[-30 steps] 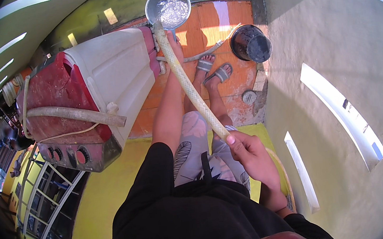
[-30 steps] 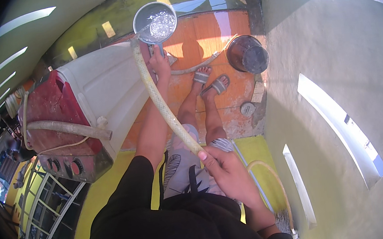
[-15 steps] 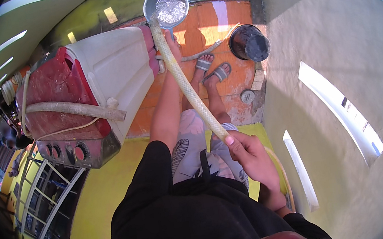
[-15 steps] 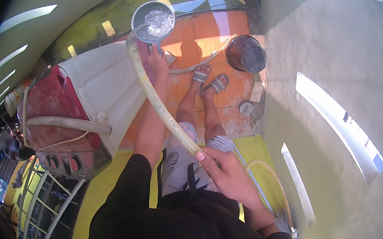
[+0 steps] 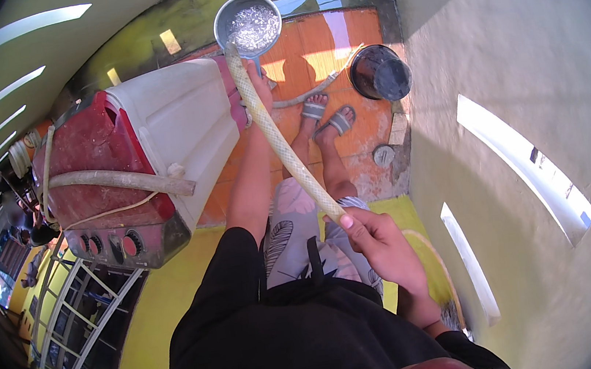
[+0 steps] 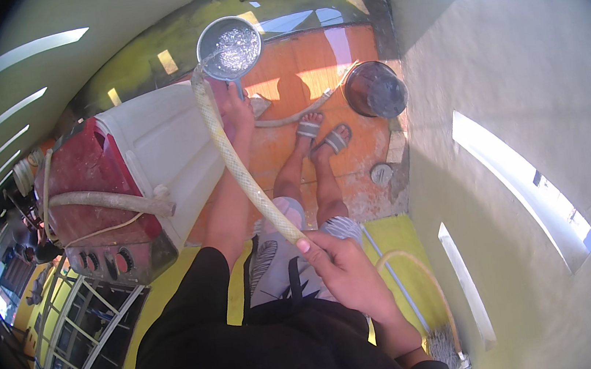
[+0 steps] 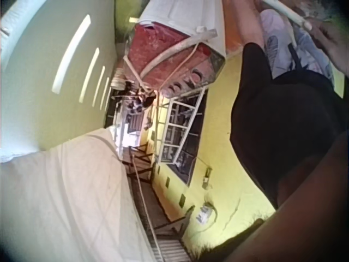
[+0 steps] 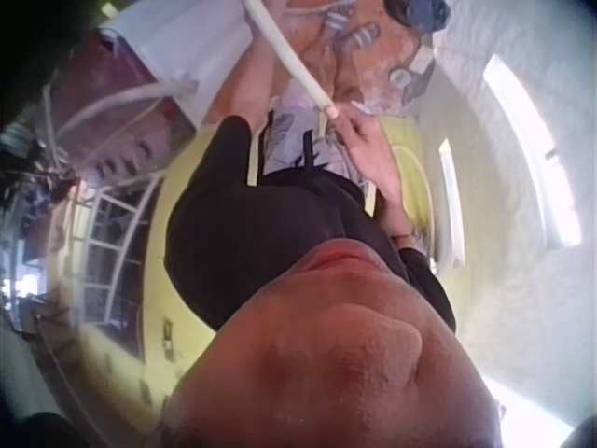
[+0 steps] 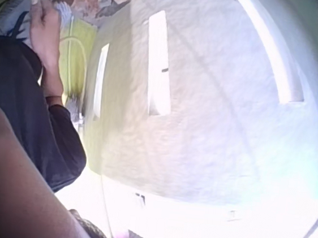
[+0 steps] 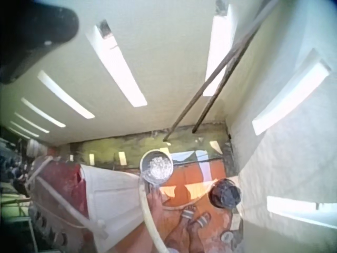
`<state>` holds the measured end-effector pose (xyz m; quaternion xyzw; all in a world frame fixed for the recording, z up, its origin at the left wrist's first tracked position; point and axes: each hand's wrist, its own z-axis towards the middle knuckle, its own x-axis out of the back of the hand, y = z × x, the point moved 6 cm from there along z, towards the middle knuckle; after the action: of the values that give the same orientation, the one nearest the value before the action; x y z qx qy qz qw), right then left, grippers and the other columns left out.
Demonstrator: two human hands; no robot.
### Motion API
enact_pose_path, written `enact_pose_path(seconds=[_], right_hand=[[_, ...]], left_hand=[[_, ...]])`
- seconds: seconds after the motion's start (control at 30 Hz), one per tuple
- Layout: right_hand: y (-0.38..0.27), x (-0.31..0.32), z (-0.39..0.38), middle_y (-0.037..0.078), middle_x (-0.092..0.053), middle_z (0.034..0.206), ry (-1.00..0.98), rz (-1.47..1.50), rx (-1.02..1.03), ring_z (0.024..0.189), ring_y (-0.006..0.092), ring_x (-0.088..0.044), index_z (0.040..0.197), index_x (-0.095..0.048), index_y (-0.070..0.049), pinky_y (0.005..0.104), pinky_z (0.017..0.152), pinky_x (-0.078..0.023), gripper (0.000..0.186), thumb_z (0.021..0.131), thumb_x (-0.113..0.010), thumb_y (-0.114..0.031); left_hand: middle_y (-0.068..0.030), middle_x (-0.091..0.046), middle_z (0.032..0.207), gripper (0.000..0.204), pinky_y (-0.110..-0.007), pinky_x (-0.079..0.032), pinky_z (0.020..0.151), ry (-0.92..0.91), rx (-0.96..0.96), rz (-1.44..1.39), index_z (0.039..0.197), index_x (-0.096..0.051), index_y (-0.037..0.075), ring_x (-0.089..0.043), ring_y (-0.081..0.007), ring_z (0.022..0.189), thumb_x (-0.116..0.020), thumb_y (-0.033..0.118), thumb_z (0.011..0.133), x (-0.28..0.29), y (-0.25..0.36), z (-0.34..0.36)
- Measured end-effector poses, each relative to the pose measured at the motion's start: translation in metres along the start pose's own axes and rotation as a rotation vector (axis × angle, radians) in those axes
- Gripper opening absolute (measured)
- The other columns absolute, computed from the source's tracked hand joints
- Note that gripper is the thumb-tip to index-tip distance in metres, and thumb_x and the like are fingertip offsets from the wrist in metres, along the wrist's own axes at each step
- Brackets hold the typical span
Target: The person moves a ladder, fills a metal cup with water from a hose, and then sits on the floor to mix paint in a green bucket using a wooden stick. The person adds water to the paint and stirs it thoroughly.
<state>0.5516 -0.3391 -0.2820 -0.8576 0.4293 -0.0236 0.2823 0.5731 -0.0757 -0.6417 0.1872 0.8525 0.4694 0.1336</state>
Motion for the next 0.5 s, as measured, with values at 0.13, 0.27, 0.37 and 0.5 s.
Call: enact_pose_path(seconds=[0.13,0.27,0.37,0.5], right_hand=[[0.005,0.000,0.000,-0.001,-0.044,0.055,-0.008,0.006,-0.024,0.050,0.0077,-0.043,0.115,-0.065,-0.002,0.0279,0.048,-0.036,0.036,0.101,-0.051,-0.031],[0.009,-0.002,-0.001,-0.001,-0.044,0.055,-0.009,0.024,-0.044,0.050,0.0076,-0.042,0.115,-0.065,-0.001,0.0281,0.048,-0.036,0.036,0.101,-0.051,-0.032],[0.009,-0.003,-0.001,0.000,-0.044,0.054,0.005,0.017,-0.014,0.050,0.0078,-0.041,0.114,-0.065,-0.001,0.0284,0.048,-0.036,0.036,0.101,-0.051,-0.032],[0.013,-0.004,-0.003,0.001,-0.044,0.054,0.016,-0.004,-0.007,0.050,0.0083,-0.041,0.114,-0.065,-0.001,0.0290,0.049,-0.036,0.036,0.101,-0.051,-0.031]], left_hand=[[0.0021,-0.046,0.062,0.035,-0.022,-0.027,0.037,-0.067,0.064,0.080,0.079,-0.052,0.011,-0.041,-0.0072,0.044,-0.051,0.041,0.097,-0.006,0.012,-0.007],[0.0028,-0.045,0.059,0.035,-0.022,-0.028,0.037,-0.085,0.092,0.113,0.078,-0.053,0.012,-0.041,-0.0068,0.043,-0.051,0.042,0.096,-0.011,0.019,-0.009],[0.0028,-0.044,0.056,0.038,-0.022,-0.028,0.037,-0.092,0.078,0.135,0.075,-0.054,0.011,-0.040,-0.0071,0.041,-0.051,0.043,0.096,-0.011,0.017,-0.007],[0.0029,-0.043,0.053,0.040,-0.022,-0.028,0.036,-0.108,0.024,0.162,0.073,-0.054,0.011,-0.038,-0.0074,0.039,-0.051,0.044,0.096,-0.007,0.013,-0.003]])
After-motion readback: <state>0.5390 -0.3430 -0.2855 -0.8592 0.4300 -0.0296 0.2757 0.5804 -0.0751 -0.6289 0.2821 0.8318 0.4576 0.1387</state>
